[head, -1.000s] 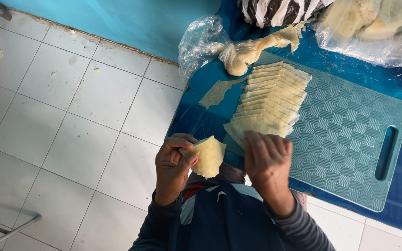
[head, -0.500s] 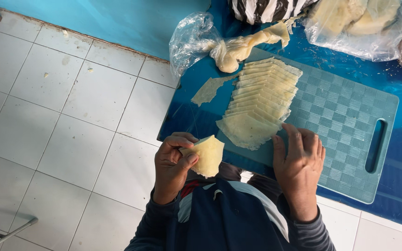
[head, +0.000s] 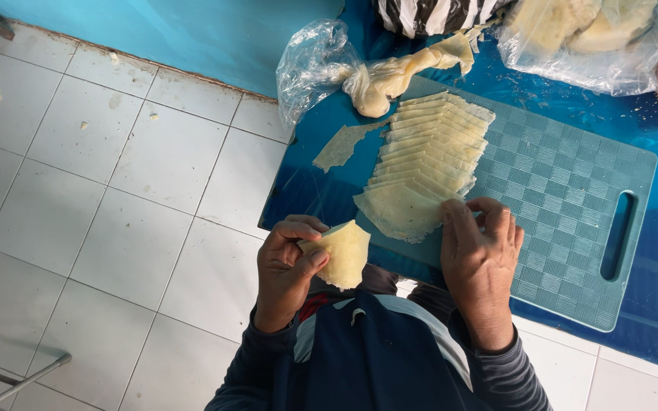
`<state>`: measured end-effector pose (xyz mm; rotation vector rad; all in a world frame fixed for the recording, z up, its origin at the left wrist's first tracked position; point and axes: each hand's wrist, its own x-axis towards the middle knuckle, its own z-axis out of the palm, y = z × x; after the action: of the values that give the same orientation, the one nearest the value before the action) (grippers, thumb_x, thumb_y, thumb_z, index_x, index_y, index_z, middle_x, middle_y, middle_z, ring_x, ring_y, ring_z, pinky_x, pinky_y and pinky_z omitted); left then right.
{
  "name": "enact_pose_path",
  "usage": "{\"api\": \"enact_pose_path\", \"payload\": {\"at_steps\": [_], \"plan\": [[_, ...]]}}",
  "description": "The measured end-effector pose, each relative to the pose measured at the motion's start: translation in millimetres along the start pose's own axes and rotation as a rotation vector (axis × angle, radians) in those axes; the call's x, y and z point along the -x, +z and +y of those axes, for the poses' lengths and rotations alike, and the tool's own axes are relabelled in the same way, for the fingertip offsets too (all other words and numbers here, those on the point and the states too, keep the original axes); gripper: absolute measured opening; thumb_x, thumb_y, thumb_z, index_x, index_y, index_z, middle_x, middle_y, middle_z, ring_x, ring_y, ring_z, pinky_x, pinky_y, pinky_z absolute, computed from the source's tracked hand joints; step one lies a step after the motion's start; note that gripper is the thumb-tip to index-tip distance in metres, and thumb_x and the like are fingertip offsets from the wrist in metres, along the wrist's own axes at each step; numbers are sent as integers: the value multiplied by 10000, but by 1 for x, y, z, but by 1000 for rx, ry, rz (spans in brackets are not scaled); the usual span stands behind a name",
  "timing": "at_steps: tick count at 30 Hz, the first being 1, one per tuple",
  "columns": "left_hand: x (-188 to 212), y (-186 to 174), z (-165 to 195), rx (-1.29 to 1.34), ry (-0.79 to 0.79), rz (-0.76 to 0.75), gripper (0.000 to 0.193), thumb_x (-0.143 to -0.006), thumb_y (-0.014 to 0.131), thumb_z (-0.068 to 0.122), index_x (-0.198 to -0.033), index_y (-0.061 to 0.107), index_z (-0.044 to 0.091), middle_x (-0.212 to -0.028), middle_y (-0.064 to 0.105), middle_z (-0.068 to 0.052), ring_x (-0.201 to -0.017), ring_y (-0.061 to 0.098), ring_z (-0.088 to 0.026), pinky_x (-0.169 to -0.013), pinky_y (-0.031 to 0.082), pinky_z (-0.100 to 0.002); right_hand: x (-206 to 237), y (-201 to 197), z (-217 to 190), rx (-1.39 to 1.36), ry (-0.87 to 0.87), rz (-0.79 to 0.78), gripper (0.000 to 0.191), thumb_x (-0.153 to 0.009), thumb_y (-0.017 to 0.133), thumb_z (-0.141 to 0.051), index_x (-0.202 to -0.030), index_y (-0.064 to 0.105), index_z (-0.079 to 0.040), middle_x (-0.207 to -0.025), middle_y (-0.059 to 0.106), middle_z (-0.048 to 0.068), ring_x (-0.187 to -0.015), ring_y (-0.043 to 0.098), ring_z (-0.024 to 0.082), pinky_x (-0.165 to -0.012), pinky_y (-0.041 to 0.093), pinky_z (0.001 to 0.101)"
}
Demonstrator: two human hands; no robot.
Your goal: The person folds cut dough wrappers one at a time, pinching the edges together to seal each piece and placing the folded pastries in rows on a cutting board. Near the end, the person presses down on the stacked folded pastries with both hands and reaches for more dough pieces.
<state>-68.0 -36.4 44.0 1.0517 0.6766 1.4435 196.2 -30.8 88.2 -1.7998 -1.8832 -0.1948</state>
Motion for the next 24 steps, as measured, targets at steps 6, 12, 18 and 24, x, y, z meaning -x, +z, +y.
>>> {"api": "enact_pose_path", "payload": {"at_steps": [6, 12, 18, 24], "plan": [[-2, 16, 1, 21, 10, -35, 254, -970, 710, -30, -1190, 616, 53, -1258, 599, -109, -1163, 618, -141, -1033, 545, -310, -2, -18, -12, -159, -24, 42, 246, -974, 761, -58, -1204, 683, -99, -1173, 626, 88, -1058, 605, 256, -918, 464, 422], [-4, 37, 0, 45, -71, -79, 292, -973, 713, -10, -1236, 598, 44, -1331, 558, -108, -1159, 616, -138, -966, 585, -304, 10, -41, -39, -729, -204, -138, 498, -736, 893, -148, -1169, 656, -82, -1192, 625, 104, -1094, 657, 254, -874, 580, 362], [0, 46, 9, -27, -15, -231, 447, -1000, 707, -15, -1397, 515, 56, -1478, 452, -110, -1294, 561, -131, -1077, 574, -298, 16, -31, -49, -764, -162, -47, 523, -757, 914, -141, -1195, 634, -88, -1216, 621, 109, -1069, 664, 205, -772, 583, 291], [-1, 49, 13, -72, 9, -274, 444, -1009, 702, -16, -1405, 512, 52, -1495, 433, -116, -1308, 586, -161, -1041, 614, -306, 25, -28, -40, -990, -61, -150, 392, -839, 827, -40, -1184, 644, -66, -1280, 612, 117, -1119, 665, 170, -752, 623, 232]]}}
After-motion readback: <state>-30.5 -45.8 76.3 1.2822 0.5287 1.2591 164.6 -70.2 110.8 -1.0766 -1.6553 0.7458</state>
